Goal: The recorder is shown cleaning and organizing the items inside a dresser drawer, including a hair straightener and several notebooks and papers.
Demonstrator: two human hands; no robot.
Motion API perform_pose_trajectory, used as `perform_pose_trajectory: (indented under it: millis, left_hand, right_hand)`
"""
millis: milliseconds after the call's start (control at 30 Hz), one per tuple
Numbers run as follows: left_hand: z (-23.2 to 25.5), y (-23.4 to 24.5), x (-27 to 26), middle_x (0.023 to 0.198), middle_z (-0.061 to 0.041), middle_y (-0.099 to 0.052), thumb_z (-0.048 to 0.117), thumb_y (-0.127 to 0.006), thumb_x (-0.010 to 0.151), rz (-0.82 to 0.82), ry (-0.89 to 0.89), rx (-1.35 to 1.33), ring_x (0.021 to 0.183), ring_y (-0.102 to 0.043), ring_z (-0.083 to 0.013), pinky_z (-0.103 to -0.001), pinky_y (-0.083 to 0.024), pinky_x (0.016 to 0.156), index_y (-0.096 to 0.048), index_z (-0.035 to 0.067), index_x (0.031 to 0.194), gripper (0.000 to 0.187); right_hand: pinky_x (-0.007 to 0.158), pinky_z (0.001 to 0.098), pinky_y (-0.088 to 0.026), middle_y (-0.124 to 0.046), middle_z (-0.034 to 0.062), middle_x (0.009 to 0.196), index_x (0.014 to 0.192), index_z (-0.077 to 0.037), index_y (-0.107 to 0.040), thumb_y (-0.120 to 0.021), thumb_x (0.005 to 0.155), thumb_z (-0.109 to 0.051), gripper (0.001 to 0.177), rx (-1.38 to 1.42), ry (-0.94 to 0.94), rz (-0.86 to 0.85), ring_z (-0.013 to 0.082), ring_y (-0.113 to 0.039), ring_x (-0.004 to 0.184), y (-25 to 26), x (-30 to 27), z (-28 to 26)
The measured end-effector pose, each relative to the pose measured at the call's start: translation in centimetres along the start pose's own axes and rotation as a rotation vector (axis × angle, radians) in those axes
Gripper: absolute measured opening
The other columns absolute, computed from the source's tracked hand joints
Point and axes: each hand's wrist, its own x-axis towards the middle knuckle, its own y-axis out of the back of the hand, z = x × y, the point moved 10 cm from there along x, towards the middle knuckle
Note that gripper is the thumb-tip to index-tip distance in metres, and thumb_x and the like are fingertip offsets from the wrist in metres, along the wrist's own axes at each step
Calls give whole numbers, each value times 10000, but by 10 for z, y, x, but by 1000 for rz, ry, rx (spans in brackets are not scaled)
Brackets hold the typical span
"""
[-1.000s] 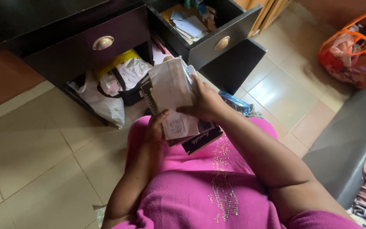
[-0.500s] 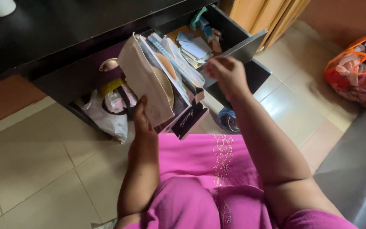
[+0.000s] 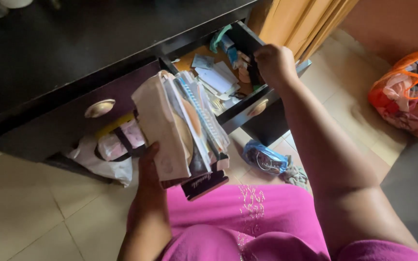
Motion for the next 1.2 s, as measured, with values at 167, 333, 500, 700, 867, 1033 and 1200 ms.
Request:
perform_pose_trajectory:
  millis: [167, 333, 500, 700, 867, 1033, 1200]
  left_hand:
    - [-6, 5, 17, 1095, -177, -695, 288, -674, 904, -38, -10, -79, 930, -694, -340, -462, -594, 792, -575, 21, 1367, 543]
    - [0, -47, 5, 1119, -215, -687, 258, -665, 1006, -431, 36, -321, 927, -714, -339, -449, -625, 756, -532, -43, 1392, 507]
    - [5, -60, -3, 1040, -174, -728, 315, -638, 856, -133, 58, -225, 839, -762, -313, -465, -646, 678, -575, 41, 1317, 540]
    - [9, 4, 21, 1033, -142, -709, 325, -658, 910, 80, -122, -35, 827, -714, -290, -415, -614, 666, -589, 28, 1329, 518]
    - [22, 15, 25, 1075, -151, -699, 292, -659, 932, 26, -172, -48, 904, -712, -283, -392, -601, 776, -570, 4, 1353, 518]
    - [28, -1, 14, 1065, -147, -704, 312, -669, 921, 45, -139, -72, 906, -708, -278, -396, -599, 768, -575, 13, 1354, 535]
    - [35, -13, 15, 1070, -142, -699, 306, -670, 915, -14, -128, -1, 917, -701, -297, -425, -590, 772, -570, 40, 1361, 529]
  right_hand:
    - [780, 403, -582, -774, 111, 1030, 989, -121, -802, -715, 858, -141, 159, -452, 559, -93, 308, -733, 940, -105, 78, 31]
    - [773, 408, -590, -749, 132, 1002, 1173, -201, -745, -703, 790, -173, 386, -291, 47, -587, 292, -734, 860, -131, 74, -15]
    - [807, 467, -587, -745, 180, 1004, 1057, -102, -770, -633, 860, -149, 244, -535, 286, -650, 363, -722, 916, -223, 71, 16]
    - [854, 479, -555, -731, 200, 1026, 1091, -52, -743, -742, 859, -412, 429, -485, 287, -691, 398, -689, 968, -200, 47, -19]
    - [886, 444, -552, -736, 196, 1042, 1097, -50, -753, -816, 769, -587, 632, -563, 203, -869, 370, -693, 987, -212, 26, -24]
    - [882, 423, -558, -750, 174, 1033, 1066, -73, -784, -815, 744, -487, 525, -668, 222, -976, 334, -702, 985, -247, 27, 14]
    - [736, 445, -566, -727, 192, 981, 1204, -108, -674, -605, 843, -108, 367, -573, 320, -695, 345, -710, 833, -373, 109, 153]
